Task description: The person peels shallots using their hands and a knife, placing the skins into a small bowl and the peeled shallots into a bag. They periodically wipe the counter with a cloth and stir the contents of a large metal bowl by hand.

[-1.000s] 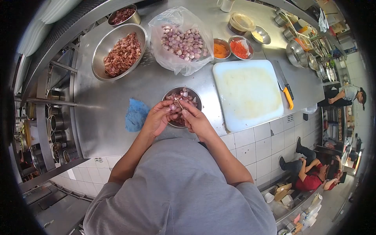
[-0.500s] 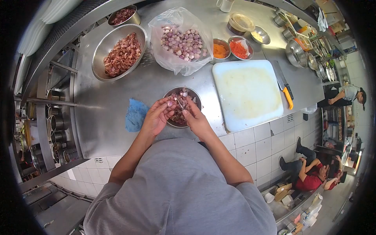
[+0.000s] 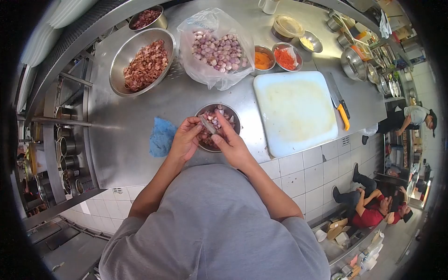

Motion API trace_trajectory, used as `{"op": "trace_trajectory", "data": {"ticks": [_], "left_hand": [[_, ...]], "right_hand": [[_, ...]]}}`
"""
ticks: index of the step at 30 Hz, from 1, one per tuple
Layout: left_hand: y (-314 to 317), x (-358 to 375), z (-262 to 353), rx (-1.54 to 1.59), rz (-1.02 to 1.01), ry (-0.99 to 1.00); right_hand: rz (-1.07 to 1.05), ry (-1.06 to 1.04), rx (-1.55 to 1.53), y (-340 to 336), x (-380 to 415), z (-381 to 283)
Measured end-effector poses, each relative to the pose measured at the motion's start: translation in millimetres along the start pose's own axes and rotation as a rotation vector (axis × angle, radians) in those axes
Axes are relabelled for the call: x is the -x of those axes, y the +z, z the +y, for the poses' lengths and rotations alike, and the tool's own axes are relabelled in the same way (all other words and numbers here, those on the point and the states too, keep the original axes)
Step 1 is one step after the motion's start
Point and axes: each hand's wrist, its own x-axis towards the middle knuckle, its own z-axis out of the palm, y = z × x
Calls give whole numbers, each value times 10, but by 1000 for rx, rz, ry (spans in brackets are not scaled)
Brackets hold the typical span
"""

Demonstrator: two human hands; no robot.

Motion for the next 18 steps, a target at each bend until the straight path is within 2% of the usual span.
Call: {"op": "trace_trajectory", "data": {"ticks": [2,3,5,6,8,9,11,12,14,18], "left_hand": [[-28,-18,-25,-27,30,40],[-14,-13,-18,-27,30,40],[17,3,-12,13,7,68],[17,5,-20,13,7,67],[13,0,-24,15,-56,102],[30,5,0,14,-55,102],[69,17,44,44,-40,47],[66,14,39,44,-40,45],[48,19,34,49,-38,39],[3,12,-18,0,-35,54]], "right_hand": [[67,-246,110,-37,-79,148],[67,-246,109,-34,-63,109],[-117,-72,108,-34,-3,-1],[-116,-71,108,-21,2,-45],[-83,339,-93,17,-15,-103],[-84,338,-94,25,-23,-86],[45,67,43,26,-39,-15],[47,68,43,9,-52,26],[-3,-253,279,-20,-72,91],[-66,-198,302,-18,-59,64]]}}
